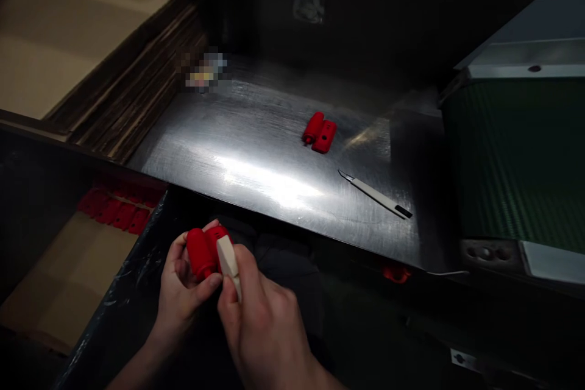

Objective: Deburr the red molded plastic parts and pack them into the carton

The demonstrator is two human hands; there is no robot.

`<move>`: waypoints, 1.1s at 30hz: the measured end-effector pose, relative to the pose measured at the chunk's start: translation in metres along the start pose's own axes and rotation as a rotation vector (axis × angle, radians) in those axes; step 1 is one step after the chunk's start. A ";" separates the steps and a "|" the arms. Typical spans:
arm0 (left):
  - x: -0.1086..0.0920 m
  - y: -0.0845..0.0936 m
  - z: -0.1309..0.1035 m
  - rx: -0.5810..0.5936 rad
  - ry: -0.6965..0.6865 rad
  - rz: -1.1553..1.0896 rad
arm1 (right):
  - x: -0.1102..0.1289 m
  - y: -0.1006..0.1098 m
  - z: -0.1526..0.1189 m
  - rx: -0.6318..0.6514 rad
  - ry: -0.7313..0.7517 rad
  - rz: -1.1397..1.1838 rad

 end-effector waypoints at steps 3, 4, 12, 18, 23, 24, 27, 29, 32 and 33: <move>0.001 -0.001 0.001 -0.007 0.016 -0.024 | 0.003 -0.001 -0.001 -0.020 0.000 -0.034; 0.002 -0.001 0.001 -0.007 0.027 -0.034 | 0.004 -0.001 -0.001 -0.018 -0.002 -0.039; 0.005 0.016 0.001 0.111 0.207 -0.322 | -0.043 0.022 0.035 0.043 -0.233 -0.281; -0.001 0.016 0.010 0.155 0.229 -0.344 | -0.107 0.044 0.092 -0.090 -0.380 -0.467; 0.007 0.024 0.013 0.258 0.259 -0.385 | -0.108 0.043 0.045 -0.355 -0.316 -0.187; 0.012 0.029 0.013 0.282 0.288 -0.384 | -0.106 0.036 0.023 -0.297 -0.347 -0.026; 0.033 0.039 0.014 0.331 0.414 -0.397 | -0.111 0.013 -0.044 -0.085 -0.447 0.110; 0.049 0.040 0.015 0.351 0.491 -0.438 | -0.132 0.007 -0.080 -0.118 -0.567 0.100; 0.072 0.034 0.017 0.384 0.561 -0.524 | -0.185 0.021 -0.109 -0.333 -0.763 0.006; 0.079 0.031 0.018 0.394 0.580 -0.544 | -0.203 0.030 -0.113 -0.403 -0.819 -0.028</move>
Point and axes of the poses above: each hand's wrist, its own z-axis towards the middle knuckle, its own y-axis out of the back of the hand, x = y × z, the point moved 2 cm from there along z, towards the middle knuckle, and after that the axes turned 5 degrees about -x, right-handed, at the moved point
